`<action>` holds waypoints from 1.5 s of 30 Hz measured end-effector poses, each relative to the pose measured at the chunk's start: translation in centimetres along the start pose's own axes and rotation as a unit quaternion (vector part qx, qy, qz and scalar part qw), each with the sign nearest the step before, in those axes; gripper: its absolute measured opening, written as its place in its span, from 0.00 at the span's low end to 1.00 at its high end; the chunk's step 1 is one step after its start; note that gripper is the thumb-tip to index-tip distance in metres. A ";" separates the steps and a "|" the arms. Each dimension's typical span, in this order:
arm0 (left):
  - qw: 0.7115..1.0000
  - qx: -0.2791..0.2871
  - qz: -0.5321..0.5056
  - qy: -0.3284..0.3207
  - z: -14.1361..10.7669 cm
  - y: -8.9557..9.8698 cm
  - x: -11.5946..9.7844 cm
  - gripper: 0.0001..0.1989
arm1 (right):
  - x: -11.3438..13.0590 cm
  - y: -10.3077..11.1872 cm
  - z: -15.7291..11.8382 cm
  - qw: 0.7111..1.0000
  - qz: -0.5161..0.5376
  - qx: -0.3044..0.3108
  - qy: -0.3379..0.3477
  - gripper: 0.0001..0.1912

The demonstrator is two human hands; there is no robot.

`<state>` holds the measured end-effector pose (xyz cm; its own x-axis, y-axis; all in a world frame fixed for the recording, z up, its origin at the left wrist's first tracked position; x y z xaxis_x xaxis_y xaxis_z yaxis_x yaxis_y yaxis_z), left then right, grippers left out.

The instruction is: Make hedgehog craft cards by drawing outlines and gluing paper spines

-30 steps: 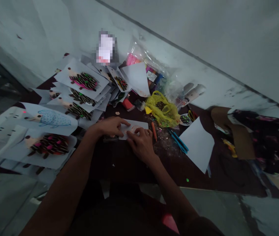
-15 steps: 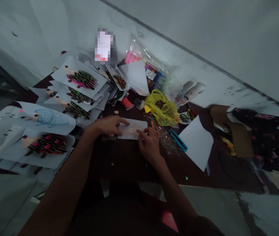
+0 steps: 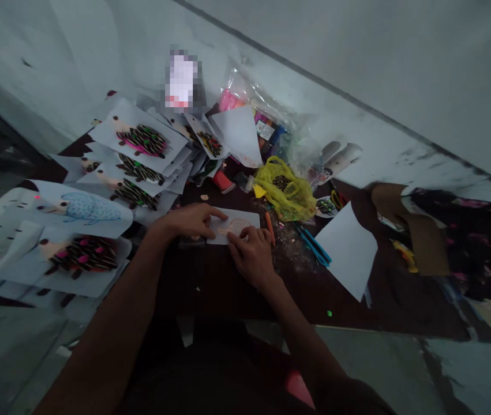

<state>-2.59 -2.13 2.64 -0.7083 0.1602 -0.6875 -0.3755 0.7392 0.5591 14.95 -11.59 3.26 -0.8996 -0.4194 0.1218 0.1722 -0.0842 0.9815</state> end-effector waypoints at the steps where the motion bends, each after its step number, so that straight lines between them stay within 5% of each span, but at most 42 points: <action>1: 1.000 0.001 -0.003 0.000 0.0 0.0 0.0 0.38 | 0.0 0.0 0.0 1.000 0.002 0.001 0.001 0.15; 30: 1.000 -0.009 0.003 -0.009 0.0 -0.1 -0.1 0.37 | 1.1 -0.4 1.4 1.000 -0.003 0.021 0.015 0.18; 38: 1.000 0.003 -0.001 -0.009 0.0 0.0 -0.1 0.38 | -0.6 0.2 0.5 0.999 -0.011 -0.011 -0.032 0.19; 45: 1.000 0.004 -0.006 0.005 -0.2 -0.1 -0.1 0.38 | -0.6 0.2 1.2 0.999 -0.035 0.020 -0.016 0.20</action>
<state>-2.59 -2.29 2.74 -0.7093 0.1454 -0.6897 -0.3795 0.7458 0.5475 15.04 -10.25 3.52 -0.9214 -0.3846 0.0562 0.0924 -0.0762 0.9928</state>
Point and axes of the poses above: each hand's wrist, its own z-axis towards the middle knuckle, its own y-axis out of the back of the hand, x = y × z, the point moved 3 cm from there along z, towards the middle knuckle, and after that the axes turned 3 degrees about y, right-handed, at the moved point
